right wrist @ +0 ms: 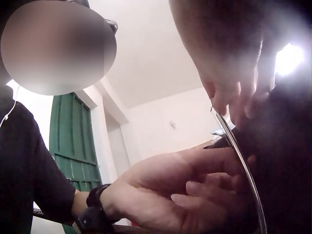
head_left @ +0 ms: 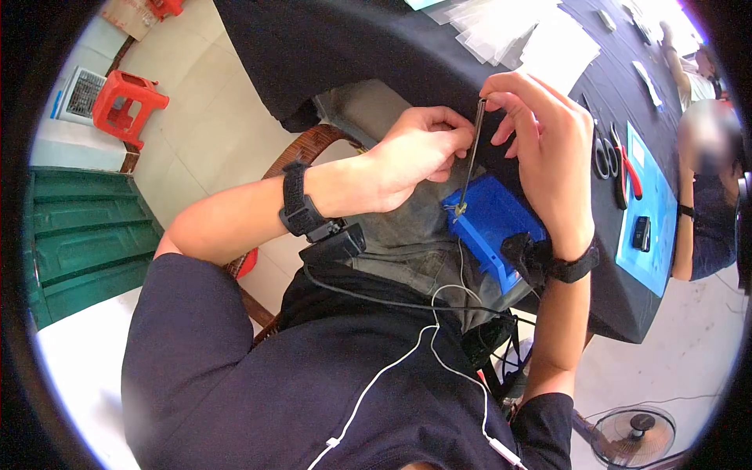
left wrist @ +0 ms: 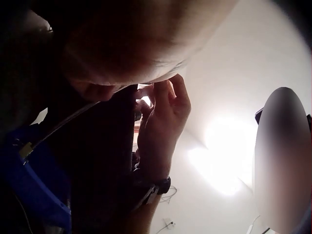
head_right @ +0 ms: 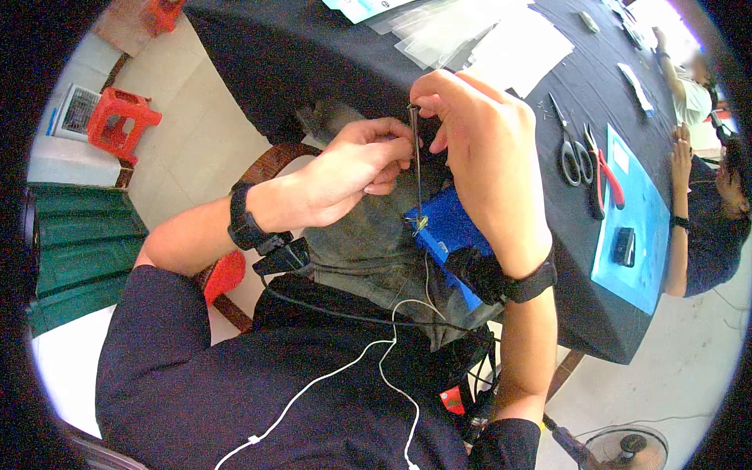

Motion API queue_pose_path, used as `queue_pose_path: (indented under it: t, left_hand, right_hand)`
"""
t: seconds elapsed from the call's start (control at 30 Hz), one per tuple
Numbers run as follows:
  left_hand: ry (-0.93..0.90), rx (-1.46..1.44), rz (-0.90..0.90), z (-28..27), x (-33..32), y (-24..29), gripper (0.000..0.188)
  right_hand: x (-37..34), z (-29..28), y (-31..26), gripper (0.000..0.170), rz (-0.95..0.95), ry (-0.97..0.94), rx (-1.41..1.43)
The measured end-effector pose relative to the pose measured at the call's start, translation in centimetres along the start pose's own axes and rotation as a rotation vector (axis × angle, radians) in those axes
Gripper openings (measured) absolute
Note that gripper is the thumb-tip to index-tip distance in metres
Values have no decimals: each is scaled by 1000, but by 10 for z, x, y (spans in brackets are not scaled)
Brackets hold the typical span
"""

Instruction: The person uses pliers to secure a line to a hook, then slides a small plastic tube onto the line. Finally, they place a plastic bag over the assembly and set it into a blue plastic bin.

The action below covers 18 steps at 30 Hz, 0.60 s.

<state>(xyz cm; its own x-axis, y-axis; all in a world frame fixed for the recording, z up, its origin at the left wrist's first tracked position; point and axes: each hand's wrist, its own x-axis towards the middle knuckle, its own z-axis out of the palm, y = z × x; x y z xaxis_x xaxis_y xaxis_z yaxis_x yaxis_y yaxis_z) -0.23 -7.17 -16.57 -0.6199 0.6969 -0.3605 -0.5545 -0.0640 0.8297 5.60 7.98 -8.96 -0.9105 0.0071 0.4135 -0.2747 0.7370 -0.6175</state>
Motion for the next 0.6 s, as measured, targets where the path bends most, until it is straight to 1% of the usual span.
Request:
queue_pose_path:
  t: [0.1,0.4,0.47,0.6]
  left_hand:
    - [0,13,-3,-1,1,-2,6]
    - [2,43,-7,-1,1,-1,6]
    - [3,46,-7,-1,2,-2,6]
    - [12,71,-9,-2,3,-2,6]
  right_hand:
    - [1,-1,3,20,-27,-34,-17]
    - [1,-3,-1,21,7,-62,-10]
    - [2,-4,0,22,-34,-73,-28]
    - [2,-5,-2,22,-40,-88,-32]
